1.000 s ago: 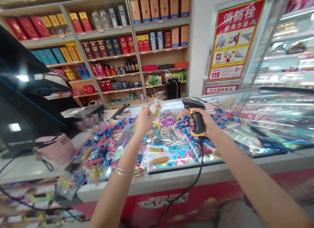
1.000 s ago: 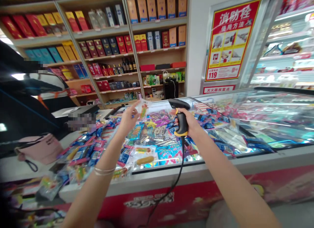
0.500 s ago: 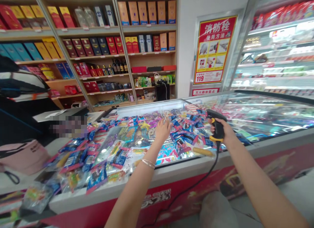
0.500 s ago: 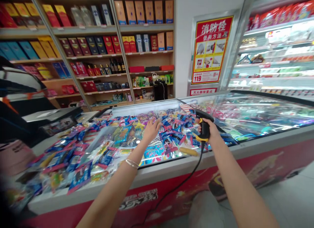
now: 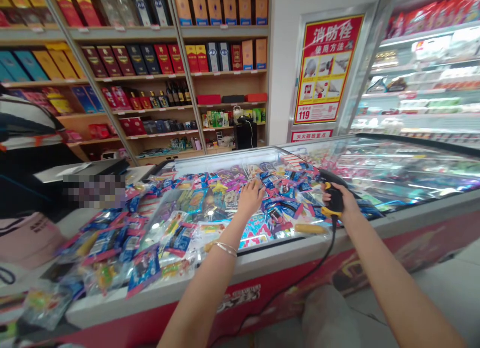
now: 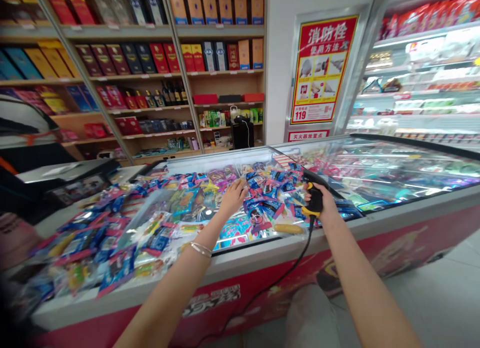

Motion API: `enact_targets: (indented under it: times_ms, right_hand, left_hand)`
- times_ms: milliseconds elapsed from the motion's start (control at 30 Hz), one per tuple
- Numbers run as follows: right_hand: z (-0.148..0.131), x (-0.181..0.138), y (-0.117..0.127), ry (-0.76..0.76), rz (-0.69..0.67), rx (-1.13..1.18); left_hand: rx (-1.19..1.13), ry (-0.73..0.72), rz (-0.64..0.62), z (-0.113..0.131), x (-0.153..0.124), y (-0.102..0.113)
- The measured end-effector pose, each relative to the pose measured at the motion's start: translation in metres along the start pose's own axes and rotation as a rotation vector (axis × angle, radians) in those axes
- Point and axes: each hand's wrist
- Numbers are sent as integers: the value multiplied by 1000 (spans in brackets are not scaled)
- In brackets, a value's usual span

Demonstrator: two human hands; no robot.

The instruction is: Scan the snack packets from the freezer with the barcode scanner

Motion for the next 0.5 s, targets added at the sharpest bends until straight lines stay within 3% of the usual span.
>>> enact_targets:
  times_ms: [133, 267, 367, 500]
  right_hand:
    - [-5, -12, -18, 2, 27, -94]
    - [-16, -25, -52, 64, 5, -118]
    - [-18, -30, -86, 62, -48, -148]
    - [1, -26, -135, -2, -110, -232]
  left_hand:
    - [-92, 43, 142, 12, -7, 24]
    - [-132, 46, 238, 12, -21, 76]
    - [-61, 88, 222, -6, -40, 120]
    - [112, 251, 136, -54, -67, 165]
Point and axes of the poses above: each hand's wrist, its own x-axis towards the middle knuckle, its own y-axis out of the back of the hand, z = x × y, and after that the axes turned 13 degrees about -z, right-handed
